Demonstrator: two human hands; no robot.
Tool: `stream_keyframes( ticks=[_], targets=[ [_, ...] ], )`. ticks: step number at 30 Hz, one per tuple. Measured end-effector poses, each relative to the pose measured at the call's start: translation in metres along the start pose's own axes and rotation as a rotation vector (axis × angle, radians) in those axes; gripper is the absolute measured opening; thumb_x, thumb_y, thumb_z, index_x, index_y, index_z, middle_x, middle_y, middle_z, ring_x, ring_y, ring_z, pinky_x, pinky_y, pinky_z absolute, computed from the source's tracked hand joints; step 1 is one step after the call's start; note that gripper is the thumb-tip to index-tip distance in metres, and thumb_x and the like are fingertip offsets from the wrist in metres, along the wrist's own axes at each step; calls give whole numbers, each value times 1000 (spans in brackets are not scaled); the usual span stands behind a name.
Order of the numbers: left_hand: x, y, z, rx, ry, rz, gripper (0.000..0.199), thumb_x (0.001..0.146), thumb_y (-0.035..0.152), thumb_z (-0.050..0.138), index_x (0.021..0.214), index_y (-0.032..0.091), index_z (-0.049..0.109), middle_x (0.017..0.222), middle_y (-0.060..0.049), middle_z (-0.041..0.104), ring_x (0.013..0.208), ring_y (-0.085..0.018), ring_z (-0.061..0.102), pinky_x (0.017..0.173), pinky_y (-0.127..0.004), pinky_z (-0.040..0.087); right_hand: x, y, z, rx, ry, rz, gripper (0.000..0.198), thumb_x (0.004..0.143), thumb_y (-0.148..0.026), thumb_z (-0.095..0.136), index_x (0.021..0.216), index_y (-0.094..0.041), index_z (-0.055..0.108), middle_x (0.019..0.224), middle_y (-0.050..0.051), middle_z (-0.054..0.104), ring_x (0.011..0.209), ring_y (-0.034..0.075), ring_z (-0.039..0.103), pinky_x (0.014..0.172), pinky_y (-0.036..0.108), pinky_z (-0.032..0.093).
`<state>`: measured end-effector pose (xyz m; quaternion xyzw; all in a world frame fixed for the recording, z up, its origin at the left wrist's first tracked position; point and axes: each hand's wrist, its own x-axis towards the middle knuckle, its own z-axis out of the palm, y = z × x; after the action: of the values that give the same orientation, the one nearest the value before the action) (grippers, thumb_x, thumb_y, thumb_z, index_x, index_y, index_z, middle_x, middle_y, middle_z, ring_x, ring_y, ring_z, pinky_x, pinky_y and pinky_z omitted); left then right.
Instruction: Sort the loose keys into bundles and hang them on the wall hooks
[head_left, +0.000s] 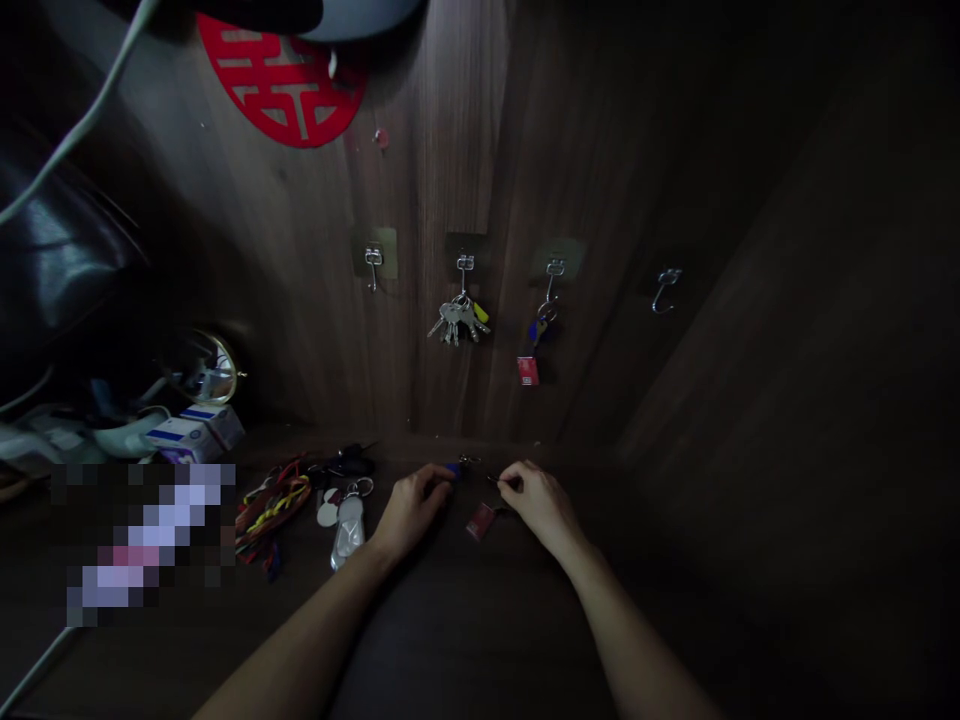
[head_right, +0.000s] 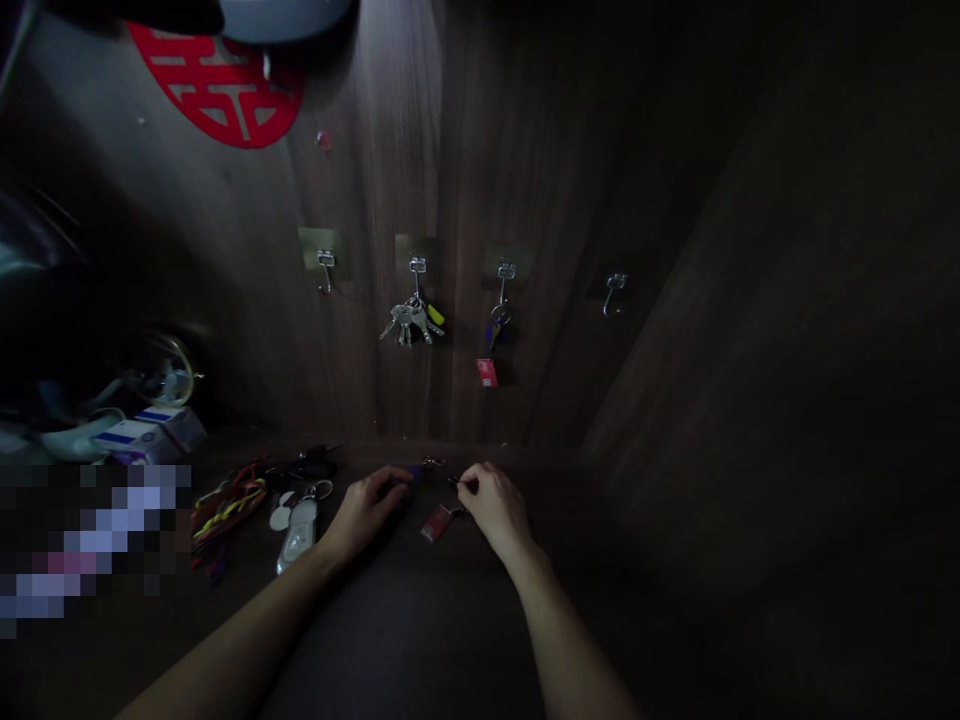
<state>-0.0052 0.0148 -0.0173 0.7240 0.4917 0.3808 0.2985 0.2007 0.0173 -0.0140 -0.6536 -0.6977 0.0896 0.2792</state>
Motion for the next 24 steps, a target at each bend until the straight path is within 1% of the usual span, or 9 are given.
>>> stream_keyframes(
  ticks=[4, 7, 10, 12, 15, 19, 21, 24],
  targets=[
    [0, 1, 1, -10, -21, 11, 26, 82, 29, 46, 100, 22, 64, 87, 0, 70, 76, -14, 63, 69, -23, 45, 0, -3, 3, 250, -56, -43, 11, 74, -24, 55, 73, -20, 65, 72, 1, 65, 64, 15, 58, 62, 24, 41],
    [-1, 0, 3, -9, -76, 52, 28, 79, 26, 51, 104, 23, 63, 91, 0, 70, 82, -15, 63, 73, -23, 45, -2, -8, 10, 382, -128, -96, 13, 74, -24, 53, 72, -19, 65, 70, 1, 66, 64, 14, 59, 61, 23, 41],
    [-1, -2, 5, -3, -117, 98, 26, 78, 23, 53, 101, 23, 64, 93, -1, 69, 85, -17, 63, 78, -25, 45, -4, -14, 16, 416, -169, -140, 13, 74, -23, 53, 71, -18, 64, 69, 0, 65, 65, 14, 58, 60, 24, 41],
    [-2, -3, 6, -6, -115, 117, 23, 80, 23, 50, 99, 23, 65, 97, -3, 69, 89, -17, 62, 81, -26, 44, -6, -17, 17, 416, -172, -146, 11, 73, -21, 53, 71, -19, 63, 68, -1, 63, 64, 14, 56, 60, 24, 41],
    [-2, -5, 6, 5, -114, 131, 23, 81, 22, 49, 98, 23, 64, 97, -3, 68, 89, -17, 62, 81, -27, 44, -7, -18, 17, 428, -187, -139, 7, 71, -19, 55, 73, -19, 62, 70, -1, 62, 62, 12, 55, 58, 23, 41],
    [-3, -5, 4, 124, -140, 199, 21, 77, 21, 56, 95, 23, 66, 96, -4, 65, 93, -19, 58, 85, -29, 42, -7, -14, 18, 465, -212, -132, 15, 70, -14, 53, 80, -20, 62, 72, -2, 62, 63, 12, 55, 59, 23, 42],
    [-3, -5, 3, 201, -141, 215, 20, 77, 23, 58, 95, 23, 67, 98, -5, 63, 96, -21, 56, 87, -31, 41, -7, -14, 19, 522, -213, -137, 14, 72, -16, 52, 81, -19, 62, 71, -1, 61, 66, 13, 56, 62, 24, 42],
    [-3, -5, 2, 263, -137, 204, 21, 77, 26, 58, 96, 23, 66, 99, -6, 61, 95, -21, 55, 86, -32, 42, -7, -18, 18, 614, -200, -141, 12, 75, -22, 53, 82, -18, 61, 71, -1, 60, 67, 13, 56, 63, 24, 43]
  ],
)
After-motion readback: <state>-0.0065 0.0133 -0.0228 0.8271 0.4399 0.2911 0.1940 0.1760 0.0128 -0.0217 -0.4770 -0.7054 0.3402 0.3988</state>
